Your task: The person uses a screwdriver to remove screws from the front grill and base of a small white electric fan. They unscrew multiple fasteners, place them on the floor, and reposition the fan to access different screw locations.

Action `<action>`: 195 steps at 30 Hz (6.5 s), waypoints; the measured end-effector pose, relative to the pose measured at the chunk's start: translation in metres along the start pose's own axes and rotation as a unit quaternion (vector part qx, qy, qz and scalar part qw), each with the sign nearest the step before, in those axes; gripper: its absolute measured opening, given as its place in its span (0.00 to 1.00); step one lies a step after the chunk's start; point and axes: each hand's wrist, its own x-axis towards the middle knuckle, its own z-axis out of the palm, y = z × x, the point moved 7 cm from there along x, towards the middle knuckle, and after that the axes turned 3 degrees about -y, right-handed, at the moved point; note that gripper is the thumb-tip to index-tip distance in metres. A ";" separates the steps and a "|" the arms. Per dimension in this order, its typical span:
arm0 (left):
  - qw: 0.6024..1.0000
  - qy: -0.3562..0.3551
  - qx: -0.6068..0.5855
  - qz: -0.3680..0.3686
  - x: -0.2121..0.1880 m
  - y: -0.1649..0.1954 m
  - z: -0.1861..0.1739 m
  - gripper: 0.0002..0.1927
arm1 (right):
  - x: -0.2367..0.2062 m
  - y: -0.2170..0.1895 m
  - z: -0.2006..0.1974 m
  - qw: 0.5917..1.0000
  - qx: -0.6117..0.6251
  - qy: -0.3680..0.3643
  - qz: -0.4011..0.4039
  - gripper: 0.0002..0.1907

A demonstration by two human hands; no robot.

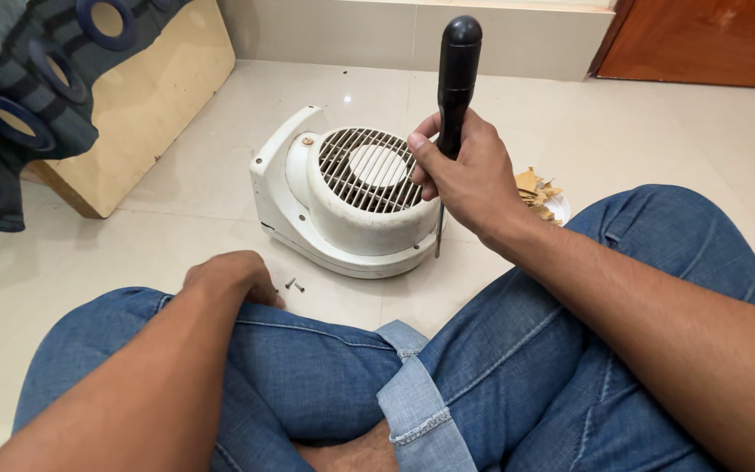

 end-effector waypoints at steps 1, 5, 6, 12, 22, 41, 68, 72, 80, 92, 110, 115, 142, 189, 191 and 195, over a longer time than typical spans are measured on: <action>1.000 0.009 0.014 -0.005 0.002 0.000 -0.001 0.27 | 0.000 -0.001 0.000 1.000 -0.001 -0.002 -0.001 0.10; 0.999 0.021 0.047 -0.008 0.006 0.006 -0.001 0.25 | 0.000 -0.003 0.001 1.000 -0.007 -0.008 -0.002 0.10; 0.999 0.019 0.049 -0.004 0.006 0.007 -0.001 0.24 | 0.000 -0.003 0.001 1.000 -0.010 -0.008 -0.002 0.10; 0.987 0.033 -0.146 0.054 -0.016 0.017 -0.017 0.17 | 0.000 0.002 0.000 1.000 -0.007 -0.010 0.004 0.10; 0.683 0.064 -0.704 0.185 -0.069 0.049 -0.033 0.08 | 0.011 0.037 -0.010 0.997 0.059 0.033 0.031 0.22; 0.497 0.138 -0.841 0.164 -0.026 0.064 0.001 0.07 | -0.010 0.032 -0.007 0.938 0.273 -0.088 0.193 0.21; 0.358 0.079 -0.919 0.144 -0.019 0.053 0.004 0.11 | -0.046 -0.017 0.038 0.764 0.461 -0.432 0.131 0.68; 0.345 0.066 -0.926 0.137 -0.014 0.053 0.004 0.10 | -0.041 -0.019 0.031 0.729 0.518 -0.429 0.126 0.67; 0.333 0.037 -0.934 0.127 -0.013 0.053 0.006 0.11 | -0.038 0.005 0.039 0.839 0.351 -0.343 0.234 0.32; 0.330 0.090 -0.928 0.146 -0.015 0.045 0.000 0.12 | -0.049 0.009 0.054 0.913 0.058 -0.368 0.168 0.33; 0.390 0.120 -0.909 0.084 -0.021 0.041 0.004 0.11 | -0.035 0.013 0.042 0.908 -0.299 -0.291 -0.029 0.25; 0.390 0.133 -0.908 0.080 -0.016 0.041 0.004 0.10 | -0.030 0.013 0.032 0.929 -0.276 -0.239 0.059 0.22; 0.435 0.081 -0.888 0.126 -0.029 0.052 -0.002 0.08 | -0.038 0.044 0.046 0.927 -0.122 -0.305 0.183 0.16; 0.992 0.032 -0.022 0.120 -0.018 0.018 -0.036 0.23 | -0.026 0.051 0.036 0.931 -0.214 -0.238 0.176 0.17; 0.995 0.002 0.006 0.099 -0.014 0.025 -0.029 0.22 | -0.026 0.049 0.036 0.932 -0.217 -0.237 0.169 0.17; 0.997 -0.017 0.060 0.041 -0.012 0.019 -0.025 0.16 | -0.024 0.047 0.034 0.927 -0.240 -0.231 0.170 0.16</action>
